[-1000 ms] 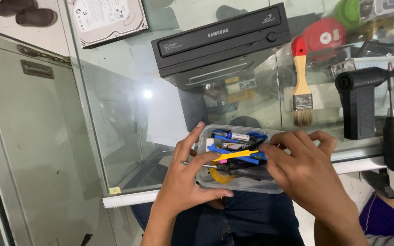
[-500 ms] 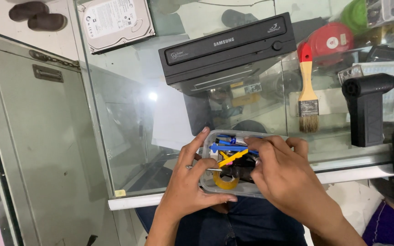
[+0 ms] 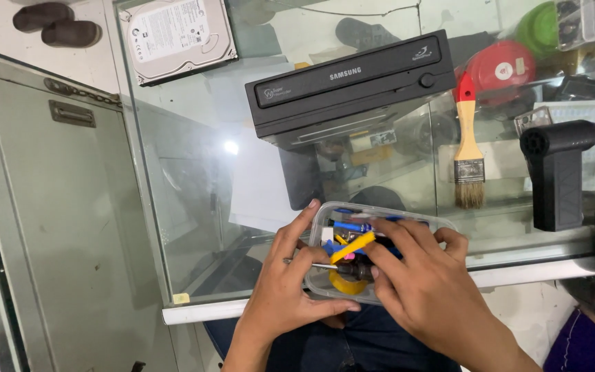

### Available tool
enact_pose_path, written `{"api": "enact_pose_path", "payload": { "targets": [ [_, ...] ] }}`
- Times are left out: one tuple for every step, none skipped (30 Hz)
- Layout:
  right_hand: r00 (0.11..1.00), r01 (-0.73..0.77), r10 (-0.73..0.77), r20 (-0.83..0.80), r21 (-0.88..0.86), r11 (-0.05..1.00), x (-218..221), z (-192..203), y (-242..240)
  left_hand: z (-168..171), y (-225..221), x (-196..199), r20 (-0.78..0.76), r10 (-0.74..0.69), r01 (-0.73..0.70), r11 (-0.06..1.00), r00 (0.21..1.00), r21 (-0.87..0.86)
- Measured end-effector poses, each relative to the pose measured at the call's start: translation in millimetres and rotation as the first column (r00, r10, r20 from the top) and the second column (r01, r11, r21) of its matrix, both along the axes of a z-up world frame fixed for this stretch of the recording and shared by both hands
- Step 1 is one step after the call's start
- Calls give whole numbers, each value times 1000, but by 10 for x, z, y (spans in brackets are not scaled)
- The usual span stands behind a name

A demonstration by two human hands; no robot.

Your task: Cleaning a DVD drive with a brush and searching for small electronic components in a storage box.

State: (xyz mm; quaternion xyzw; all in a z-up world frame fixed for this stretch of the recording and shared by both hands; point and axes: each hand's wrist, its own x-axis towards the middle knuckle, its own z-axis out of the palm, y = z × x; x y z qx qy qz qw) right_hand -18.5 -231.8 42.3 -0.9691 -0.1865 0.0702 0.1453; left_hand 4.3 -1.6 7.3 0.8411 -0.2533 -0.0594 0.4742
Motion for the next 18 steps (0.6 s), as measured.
{"api": "enact_pose_path", "payload": {
  "targets": [
    [1000, 2, -2, 0, -2, 1000, -9, 0, -15, 4, 0, 0, 0, -2, 2, 1000, 1000, -2],
    [999, -39, 38, 36, 15, 999, -17, 0, -31, 9, -1, 1, -10, 2, -2, 1000, 1000, -2],
    [994, -79, 77, 73, 30, 996, -22, -1, -48, 14, -2, 5, -21, 6, -6, 1000, 1000, -2],
    [994, -78, 75, 73, 28, 997, -80, -58, -59, 13, -4, 10, -20, 4, -4, 1000, 1000, -4],
    [992, -97, 93, 90, 42, 994, -141, -117, -66, 15, -2, 11, -26, 3, -2, 1000, 1000, 4],
    [988, -116, 110, 106, 55, 992, -201, -177, -74, 16, -2, 12, -32, 1, -1, 1000, 999, 12],
    [989, -114, 108, 105, 56, 992, -251, -217, -92, 17, -1, 11, -33, -1, 2, 1000, 999, 12],
    [990, -107, 103, 100, 37, 994, -301, -258, -111, 19, 0, 11, -41, 0, 0, 1000, 999, 5],
    [991, -100, 98, 96, 19, 995, -347, -299, -131, 21, -1, 13, -49, 3, -3, 1000, 999, -3],
    [991, -99, 97, 96, 20, 995, -351, -308, -133, 9, -5, 18, -50, 1, -2, 1000, 999, -2],
    [991, -88, 85, 104, 19, 996, -366, -314, -132, 0, -5, 15, -36, 5, -5, 1000, 999, -3],
    [991, -76, 74, 112, 18, 997, -381, -320, -131, -9, -7, 12, -23, 9, -9, 1000, 1000, -4],
    [991, -73, 71, 110, 18, 997, -400, -350, -144, -8, -10, 14, -25, 6, -6, 1000, 1000, -4],
    [989, -79, 74, 127, 38, 996, -419, -379, -155, -6, -12, 16, -30, 7, -7, 1000, 1000, -7],
    [986, -88, 79, 147, 58, 994, -430, -411, -165, -5, -11, 20, -33, 9, -10, 1000, 999, -11],
    [986, -88, 78, 147, 58, 994, -423, -397, -168, -15, -9, 19, -33, 9, -9, 1000, 999, -10],
    [985, -82, 66, 161, 90, 993, -417, -383, -169, -22, -3, 13, -37, 8, -9, 1000, 999, -4],
    [983, -76, 54, 175, 122, 990, -412, -369, -170, -31, 3, 7, -42, 8, -8, 1000, 999, 3]
  ]
}}
